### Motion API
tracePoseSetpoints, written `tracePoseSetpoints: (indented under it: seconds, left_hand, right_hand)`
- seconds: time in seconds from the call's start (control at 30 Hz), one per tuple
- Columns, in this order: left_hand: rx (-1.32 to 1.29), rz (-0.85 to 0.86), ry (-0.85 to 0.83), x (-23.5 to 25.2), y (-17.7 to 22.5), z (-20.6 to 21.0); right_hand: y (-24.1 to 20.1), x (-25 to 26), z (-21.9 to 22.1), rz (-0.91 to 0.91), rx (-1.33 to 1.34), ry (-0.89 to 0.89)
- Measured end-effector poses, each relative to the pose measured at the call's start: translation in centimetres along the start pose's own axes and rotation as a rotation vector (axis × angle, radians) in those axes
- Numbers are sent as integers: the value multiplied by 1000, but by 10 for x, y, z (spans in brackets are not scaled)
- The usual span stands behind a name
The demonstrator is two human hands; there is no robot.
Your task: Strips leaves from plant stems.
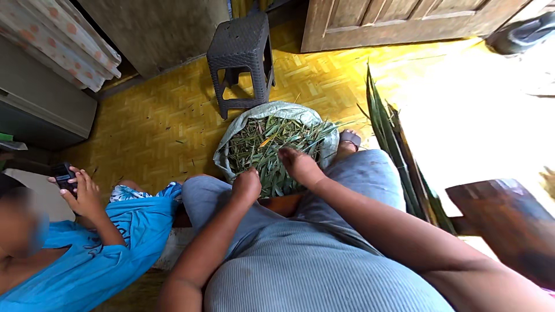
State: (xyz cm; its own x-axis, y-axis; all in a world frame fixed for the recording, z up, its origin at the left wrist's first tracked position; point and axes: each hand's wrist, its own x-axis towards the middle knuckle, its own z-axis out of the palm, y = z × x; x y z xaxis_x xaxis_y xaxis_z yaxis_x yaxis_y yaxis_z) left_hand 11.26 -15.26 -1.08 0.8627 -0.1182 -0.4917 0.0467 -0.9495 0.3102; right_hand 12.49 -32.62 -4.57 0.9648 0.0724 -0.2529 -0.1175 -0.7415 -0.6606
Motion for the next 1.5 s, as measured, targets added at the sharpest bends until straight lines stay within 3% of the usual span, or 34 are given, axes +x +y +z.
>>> tracePoseSetpoints:
  seconds: [0.17, 0.4, 0.53, 0.63, 0.8, 0.93, 1.03, 1.1, 1.23, 1.33, 1.5]
  left_hand:
    - [-118, 28, -12, 2, 5, -1]
    - [-230, 26, -86, -1, -4, -2]
    - [-213, 36, -79, -7, -6, -1]
    - [-221, 29, -76, -6, -8, 0]
    - [-317, 72, -101, 0, -8, 6]
    - [-414, 41, -183, -4, -11, 1]
    - [-459, -2, -251, -14, -16, -4]
    - [-466, -31, -255, -15, -20, -2]
    - [-405, -54, -203, -5, -19, 1]
    - [-307, -46, -151, 3, -17, 3]
    - [-137, -36, -95, 3, -5, 1]
  right_hand:
    - [-24, -21, 14, -76, 51, -122]
    - [-3, -3, 13, -59, -119, -40]
    - [13, 15, -4, 78, -97, 82]
    - [8, 14, -9, 150, 170, 60]
    - [-16, -3, 6, 363, 966, -228]
    - [-9, 6, 4, 429, 1076, -205]
    - [-2, 12, -5, 382, 996, -118]
    - [2, 12, -2, 304, 798, -76]
    - [-13, -12, 4, 24, 251, -170]
    - [-25, -28, 13, -127, 62, -226]
    - [-29, -32, 16, -137, -78, -235]
